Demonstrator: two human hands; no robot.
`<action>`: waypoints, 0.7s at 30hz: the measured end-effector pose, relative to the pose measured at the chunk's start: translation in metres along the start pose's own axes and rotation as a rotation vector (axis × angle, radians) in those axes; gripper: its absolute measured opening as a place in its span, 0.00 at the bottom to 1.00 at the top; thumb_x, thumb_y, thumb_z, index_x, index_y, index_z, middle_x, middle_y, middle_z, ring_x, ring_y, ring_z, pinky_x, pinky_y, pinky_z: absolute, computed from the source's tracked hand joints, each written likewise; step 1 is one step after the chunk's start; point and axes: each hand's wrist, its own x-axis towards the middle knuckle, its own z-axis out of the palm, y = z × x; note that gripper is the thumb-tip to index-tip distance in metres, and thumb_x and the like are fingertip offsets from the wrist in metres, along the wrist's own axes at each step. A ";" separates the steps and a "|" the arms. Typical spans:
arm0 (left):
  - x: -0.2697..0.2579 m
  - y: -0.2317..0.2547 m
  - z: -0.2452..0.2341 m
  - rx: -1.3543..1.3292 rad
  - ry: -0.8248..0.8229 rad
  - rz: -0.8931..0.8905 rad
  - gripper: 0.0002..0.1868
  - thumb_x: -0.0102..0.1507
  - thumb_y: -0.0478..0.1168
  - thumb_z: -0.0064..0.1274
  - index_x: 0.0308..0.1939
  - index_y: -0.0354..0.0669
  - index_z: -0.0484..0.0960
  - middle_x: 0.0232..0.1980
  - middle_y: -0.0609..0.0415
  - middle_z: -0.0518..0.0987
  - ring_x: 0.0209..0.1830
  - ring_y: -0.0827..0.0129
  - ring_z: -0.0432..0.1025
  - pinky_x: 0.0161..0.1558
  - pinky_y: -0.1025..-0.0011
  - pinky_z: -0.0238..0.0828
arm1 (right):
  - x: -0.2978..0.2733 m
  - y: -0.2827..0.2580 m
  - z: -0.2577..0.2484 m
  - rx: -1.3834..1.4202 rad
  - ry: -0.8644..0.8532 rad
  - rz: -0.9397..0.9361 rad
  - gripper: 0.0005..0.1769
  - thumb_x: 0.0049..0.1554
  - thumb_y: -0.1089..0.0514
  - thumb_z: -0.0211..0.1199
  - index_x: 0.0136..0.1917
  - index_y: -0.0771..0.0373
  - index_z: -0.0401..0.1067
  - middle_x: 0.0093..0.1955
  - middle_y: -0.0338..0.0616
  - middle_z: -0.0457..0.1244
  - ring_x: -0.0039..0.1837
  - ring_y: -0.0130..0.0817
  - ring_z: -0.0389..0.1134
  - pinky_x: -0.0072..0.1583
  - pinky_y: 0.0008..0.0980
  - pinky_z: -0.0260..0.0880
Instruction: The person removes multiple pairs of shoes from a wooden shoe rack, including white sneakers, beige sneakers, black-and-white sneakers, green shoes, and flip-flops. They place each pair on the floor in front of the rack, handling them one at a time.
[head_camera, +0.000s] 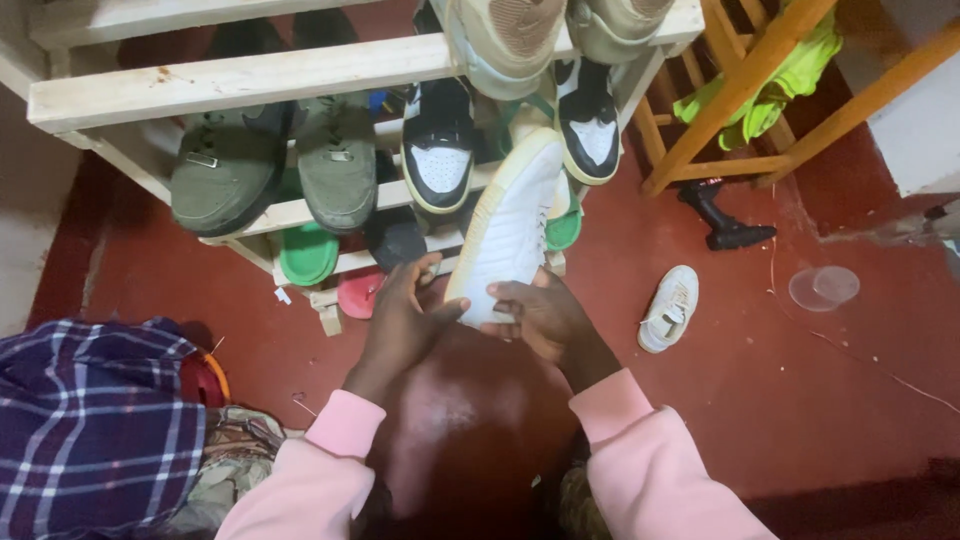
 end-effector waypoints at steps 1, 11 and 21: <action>-0.004 0.001 0.004 -0.001 0.010 0.053 0.37 0.51 0.44 0.72 0.62 0.41 0.75 0.59 0.47 0.77 0.59 0.59 0.74 0.59 0.65 0.71 | -0.002 -0.002 0.002 -0.024 0.013 -0.025 0.28 0.53 0.64 0.64 0.66 0.58 0.62 0.53 0.40 0.66 0.48 0.30 0.69 0.46 0.40 0.76; -0.009 0.030 0.039 -0.051 0.000 0.077 0.37 0.50 0.40 0.70 0.63 0.44 0.74 0.57 0.47 0.74 0.52 0.60 0.75 0.50 0.67 0.76 | -0.009 0.001 0.012 -0.120 0.211 -0.288 0.17 0.56 0.62 0.68 0.52 0.70 0.64 0.40 0.50 0.64 0.32 0.27 0.61 0.31 0.26 0.60; 0.027 0.058 0.082 -0.146 0.030 0.096 0.30 0.54 0.43 0.65 0.59 0.42 0.78 0.56 0.42 0.78 0.56 0.53 0.74 0.57 0.62 0.71 | -0.015 -0.009 -0.012 -0.137 0.157 -0.690 0.12 0.58 0.63 0.63 0.51 0.71 0.64 0.48 0.49 0.69 0.49 0.27 0.71 0.50 0.25 0.72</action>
